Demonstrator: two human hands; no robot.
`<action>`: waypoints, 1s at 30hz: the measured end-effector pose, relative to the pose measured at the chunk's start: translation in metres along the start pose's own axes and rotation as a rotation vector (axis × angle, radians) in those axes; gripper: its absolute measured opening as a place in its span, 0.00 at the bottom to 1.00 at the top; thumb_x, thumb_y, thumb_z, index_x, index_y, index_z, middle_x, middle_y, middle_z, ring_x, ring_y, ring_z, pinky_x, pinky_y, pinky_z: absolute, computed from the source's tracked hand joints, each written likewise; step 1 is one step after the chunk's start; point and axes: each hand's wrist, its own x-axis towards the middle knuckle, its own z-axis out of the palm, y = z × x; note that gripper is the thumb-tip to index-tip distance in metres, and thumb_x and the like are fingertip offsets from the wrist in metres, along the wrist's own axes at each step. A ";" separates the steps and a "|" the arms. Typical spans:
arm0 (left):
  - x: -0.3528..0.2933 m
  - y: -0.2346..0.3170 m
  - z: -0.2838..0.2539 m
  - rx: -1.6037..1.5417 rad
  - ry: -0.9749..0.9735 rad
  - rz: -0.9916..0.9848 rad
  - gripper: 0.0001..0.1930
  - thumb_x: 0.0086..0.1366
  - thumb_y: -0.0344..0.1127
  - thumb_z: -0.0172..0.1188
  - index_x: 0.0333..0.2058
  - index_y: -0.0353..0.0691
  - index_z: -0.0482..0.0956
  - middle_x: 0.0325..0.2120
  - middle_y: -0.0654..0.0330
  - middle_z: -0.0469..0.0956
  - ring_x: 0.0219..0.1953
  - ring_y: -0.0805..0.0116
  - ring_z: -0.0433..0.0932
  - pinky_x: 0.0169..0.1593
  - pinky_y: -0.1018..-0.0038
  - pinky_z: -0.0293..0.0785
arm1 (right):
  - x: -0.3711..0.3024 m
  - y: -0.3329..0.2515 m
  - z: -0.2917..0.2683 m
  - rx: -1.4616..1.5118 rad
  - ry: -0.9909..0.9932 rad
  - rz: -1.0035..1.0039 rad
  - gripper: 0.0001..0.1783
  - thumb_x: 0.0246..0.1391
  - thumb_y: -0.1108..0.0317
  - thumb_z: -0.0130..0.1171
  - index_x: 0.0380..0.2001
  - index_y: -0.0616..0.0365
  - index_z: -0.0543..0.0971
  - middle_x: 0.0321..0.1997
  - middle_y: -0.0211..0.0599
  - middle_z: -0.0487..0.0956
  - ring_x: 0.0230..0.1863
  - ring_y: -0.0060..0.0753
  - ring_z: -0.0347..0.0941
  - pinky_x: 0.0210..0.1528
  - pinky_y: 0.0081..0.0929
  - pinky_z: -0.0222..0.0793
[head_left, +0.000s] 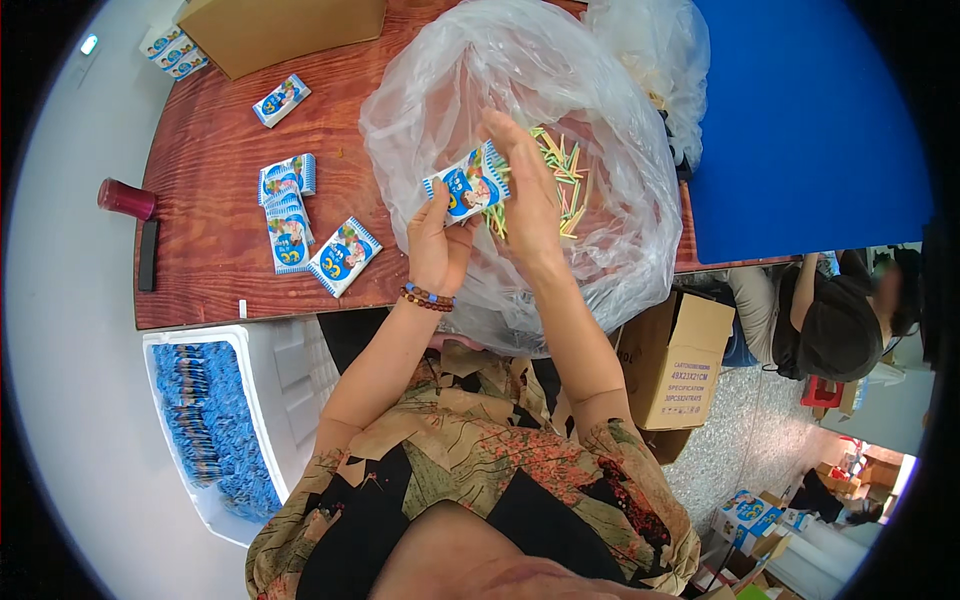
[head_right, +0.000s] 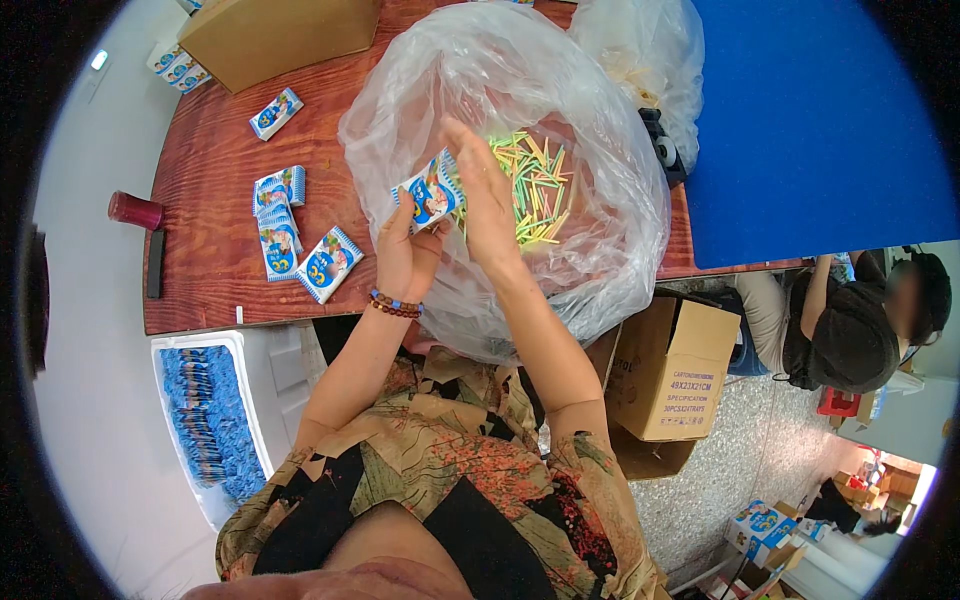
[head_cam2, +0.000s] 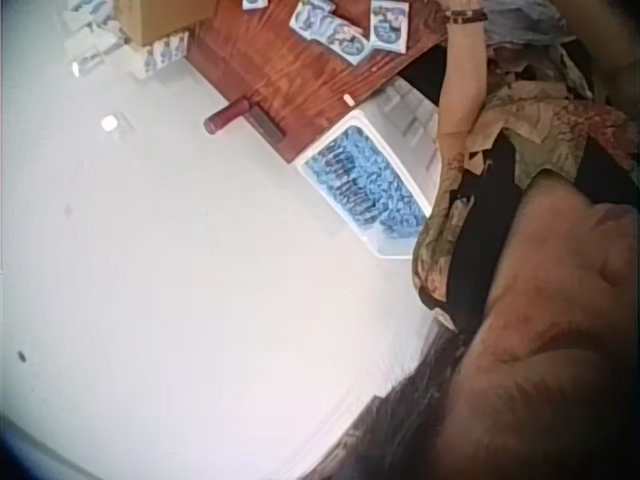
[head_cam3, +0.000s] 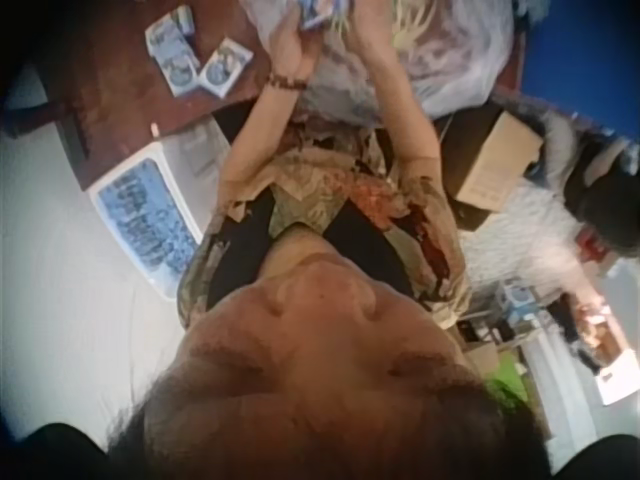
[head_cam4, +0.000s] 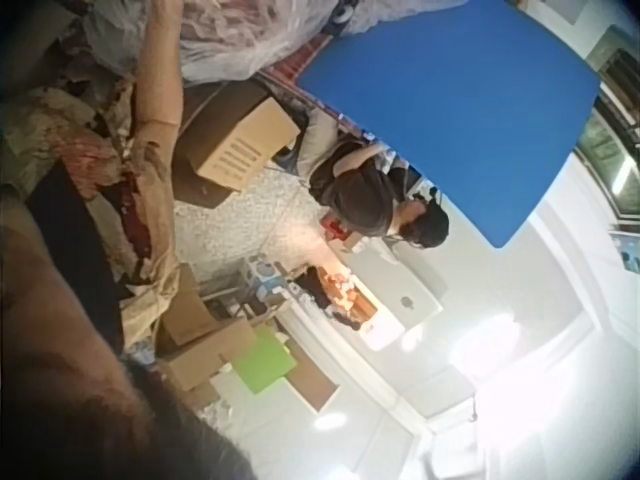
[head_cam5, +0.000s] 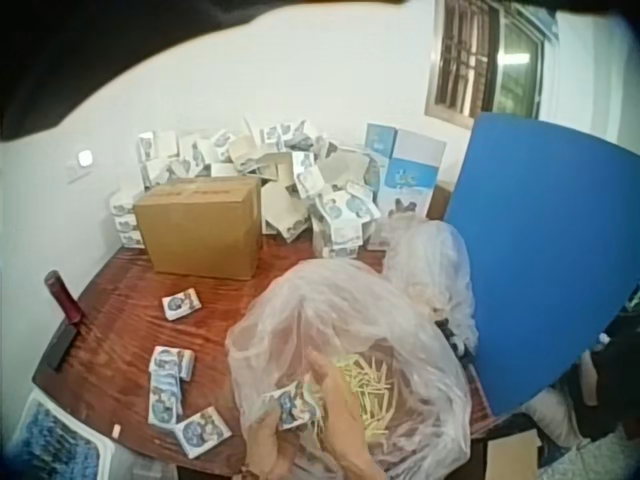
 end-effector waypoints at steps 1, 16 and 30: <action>0.000 0.000 0.000 -0.002 0.002 0.002 0.12 0.67 0.42 0.54 0.40 0.39 0.77 0.37 0.62 0.80 0.37 0.73 0.77 0.39 0.74 0.72 | 0.002 -0.003 -0.001 -0.104 -0.003 -0.033 0.24 0.62 0.66 0.45 0.60 0.63 0.63 0.63 0.42 0.65 0.62 0.33 0.60 0.64 0.29 0.54; 0.005 0.018 -0.010 -0.331 -0.148 -0.023 0.18 0.67 0.44 0.53 0.50 0.41 0.70 0.46 0.63 0.76 0.47 0.68 0.75 0.52 0.67 0.72 | 0.023 -0.009 0.006 -0.696 -0.356 -0.111 0.21 0.56 0.69 0.56 0.53 0.63 0.69 0.44 0.34 0.77 0.46 0.23 0.71 0.50 0.23 0.65; -0.020 0.100 -0.057 -0.039 -0.132 0.381 0.11 0.67 0.33 0.53 0.44 0.34 0.75 0.42 0.58 0.77 0.44 0.71 0.76 0.51 0.73 0.70 | 0.050 0.006 0.078 -0.630 -0.577 -0.078 0.07 0.55 0.70 0.57 0.33 0.61 0.81 0.26 0.28 0.75 0.30 0.16 0.66 0.32 0.19 0.61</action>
